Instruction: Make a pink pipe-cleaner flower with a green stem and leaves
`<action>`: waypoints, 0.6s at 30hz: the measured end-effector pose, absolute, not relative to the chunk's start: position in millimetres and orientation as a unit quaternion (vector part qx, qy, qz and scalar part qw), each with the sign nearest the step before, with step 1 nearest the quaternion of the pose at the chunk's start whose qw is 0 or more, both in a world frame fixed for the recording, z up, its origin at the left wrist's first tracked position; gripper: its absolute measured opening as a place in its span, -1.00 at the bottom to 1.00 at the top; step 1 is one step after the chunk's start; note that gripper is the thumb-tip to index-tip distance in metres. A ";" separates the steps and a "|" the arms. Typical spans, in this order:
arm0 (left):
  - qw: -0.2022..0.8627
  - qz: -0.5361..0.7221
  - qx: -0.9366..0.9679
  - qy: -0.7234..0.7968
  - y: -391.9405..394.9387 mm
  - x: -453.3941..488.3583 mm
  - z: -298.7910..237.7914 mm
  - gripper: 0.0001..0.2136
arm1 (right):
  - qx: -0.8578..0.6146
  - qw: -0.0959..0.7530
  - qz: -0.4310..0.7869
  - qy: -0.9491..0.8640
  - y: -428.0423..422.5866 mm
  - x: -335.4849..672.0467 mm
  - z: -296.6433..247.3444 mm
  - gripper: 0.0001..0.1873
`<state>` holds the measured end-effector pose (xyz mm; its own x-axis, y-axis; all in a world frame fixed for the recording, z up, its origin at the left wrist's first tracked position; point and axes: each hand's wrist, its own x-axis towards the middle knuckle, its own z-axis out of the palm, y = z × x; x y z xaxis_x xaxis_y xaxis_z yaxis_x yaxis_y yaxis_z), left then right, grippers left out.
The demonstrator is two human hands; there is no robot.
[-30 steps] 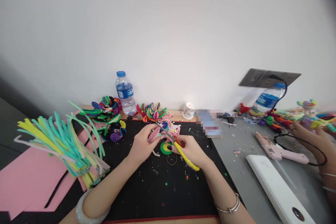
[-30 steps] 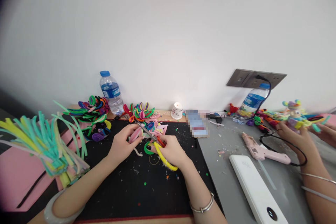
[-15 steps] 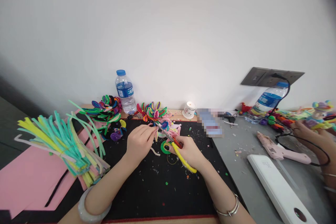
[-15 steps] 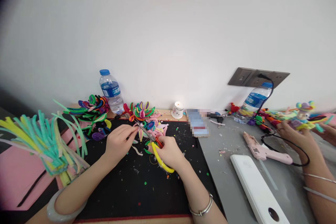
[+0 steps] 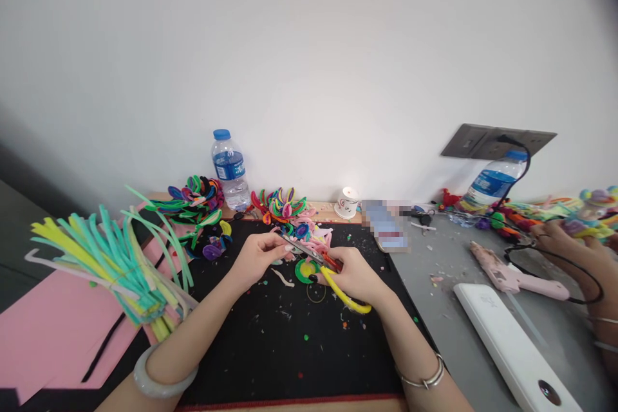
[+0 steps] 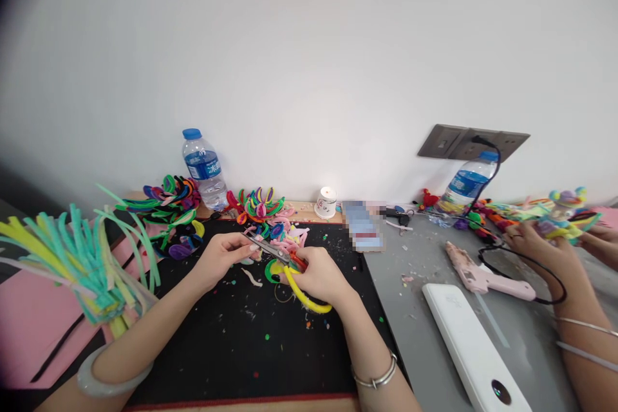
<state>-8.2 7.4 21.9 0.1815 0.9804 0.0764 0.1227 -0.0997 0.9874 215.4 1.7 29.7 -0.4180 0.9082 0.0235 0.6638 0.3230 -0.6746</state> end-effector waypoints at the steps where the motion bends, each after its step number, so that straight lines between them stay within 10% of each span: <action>1: 0.513 0.443 0.582 0.449 8.3 -8.7 20.0 -0.83 | -0.492 0.203 0.301 -0.791 2.3 216.8 31.3 -0.65; 18: 0.760 0.410 0.435 0.256 -4.4 -2.8 12.6 -0.76 | -0.398 0.229 0.301 -0.836 2.2 215.8 40.2 -0.73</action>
